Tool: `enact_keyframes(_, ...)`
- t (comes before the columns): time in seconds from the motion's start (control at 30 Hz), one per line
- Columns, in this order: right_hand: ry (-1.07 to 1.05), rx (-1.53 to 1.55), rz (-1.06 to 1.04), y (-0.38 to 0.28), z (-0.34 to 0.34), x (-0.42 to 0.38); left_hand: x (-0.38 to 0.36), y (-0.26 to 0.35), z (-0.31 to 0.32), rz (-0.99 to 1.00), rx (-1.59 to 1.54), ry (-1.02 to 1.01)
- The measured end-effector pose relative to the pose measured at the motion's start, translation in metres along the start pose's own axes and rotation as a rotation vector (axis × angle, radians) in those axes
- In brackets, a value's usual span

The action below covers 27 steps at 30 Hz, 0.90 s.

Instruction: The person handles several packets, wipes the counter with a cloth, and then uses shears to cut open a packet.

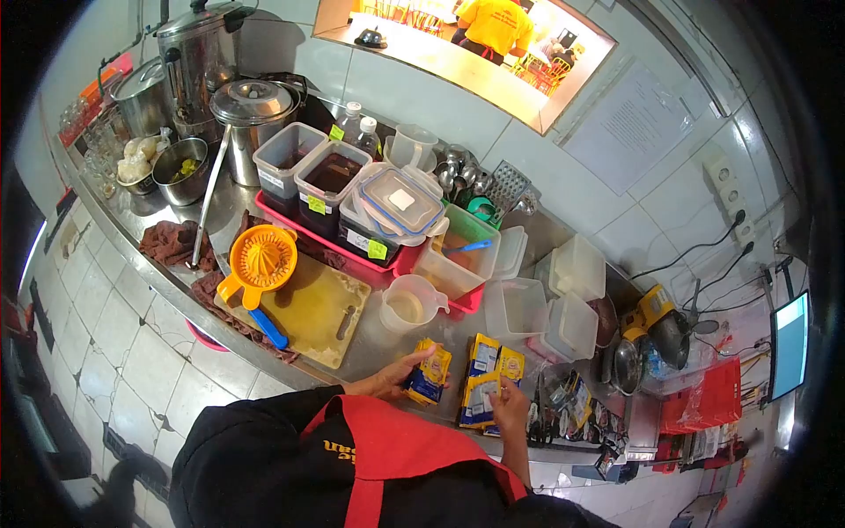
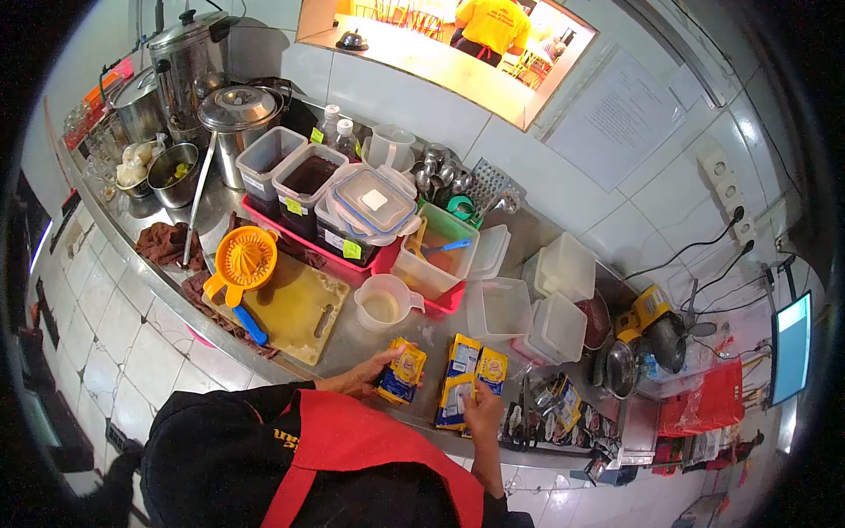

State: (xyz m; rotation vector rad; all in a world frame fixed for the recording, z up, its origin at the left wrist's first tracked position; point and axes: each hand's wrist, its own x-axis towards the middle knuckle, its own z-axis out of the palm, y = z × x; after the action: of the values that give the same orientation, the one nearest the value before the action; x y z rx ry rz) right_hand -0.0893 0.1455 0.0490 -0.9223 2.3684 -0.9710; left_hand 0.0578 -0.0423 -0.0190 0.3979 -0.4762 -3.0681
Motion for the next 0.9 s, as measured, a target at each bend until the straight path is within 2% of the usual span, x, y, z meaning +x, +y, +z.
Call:
enact_keyframes(0.03,0.001,0.002,0.002,-0.012,0.001,0.0,0.0,0.0,0.004,0.008,0.034,0.022)
enact_keyframes(0.1,0.017,0.85,0.081,-0.041,0.008,0.0,-0.006,0.003,0.021,0.019,0.05,0.009)
enact_keyframes(0.17,0.057,0.789,0.037,-0.049,0.025,0.002,-0.007,0.005,0.034,0.037,0.066,-0.006)
enact_keyframes(0.23,0.119,0.246,-0.035,-0.032,0.046,0.007,-0.006,0.007,0.038,0.072,0.042,-0.143)
enact_keyframes(0.27,0.161,0.114,-0.128,-0.008,0.061,0.013,-0.011,0.011,0.048,0.074,0.049,-0.179)
enact_keyframes(0.3,0.158,0.117,-0.131,-0.011,0.065,0.013,-0.01,0.013,0.048,0.078,0.051,-0.177)
enact_keyframes(0.37,0.203,0.327,-0.036,-0.017,0.074,0.009,-0.006,0.015,0.046,0.092,0.157,-0.126)
enact_keyframes(0.4,0.115,0.501,0.076,-0.029,0.073,0.007,-0.002,0.013,0.044,0.088,0.159,-0.124)
enact_keyframes(0.43,0.118,0.505,0.08,-0.039,0.072,0.005,0.001,0.01,0.043,0.161,0.244,-0.131)
enact_keyframes(0.5,-0.109,1.154,0.3,-0.051,0.071,0.004,0.007,0.007,0.043,0.231,0.329,-0.136)
enact_keyframes(0.53,-0.11,1.156,0.304,-0.053,0.071,0.004,0.009,0.005,0.044,0.238,0.347,-0.162)
enact_keyframes(0.6,-0.265,1.284,0.35,-0.054,0.069,0.006,0.011,0.005,0.046,0.247,0.366,-0.186)
enact_keyframes(0.8,-0.385,1.314,0.456,-0.034,0.065,0.012,0.028,-0.012,0.028,0.259,0.345,-0.125)
enact_keyframes(0.87,-0.359,1.218,0.449,-0.046,0.057,0.007,0.037,-0.012,0.004,0.361,0.829,0.074)
enact_keyframes(0.9,-0.329,1.123,0.443,-0.05,0.054,0.005,0.033,-0.009,0.006,0.36,0.832,0.07)
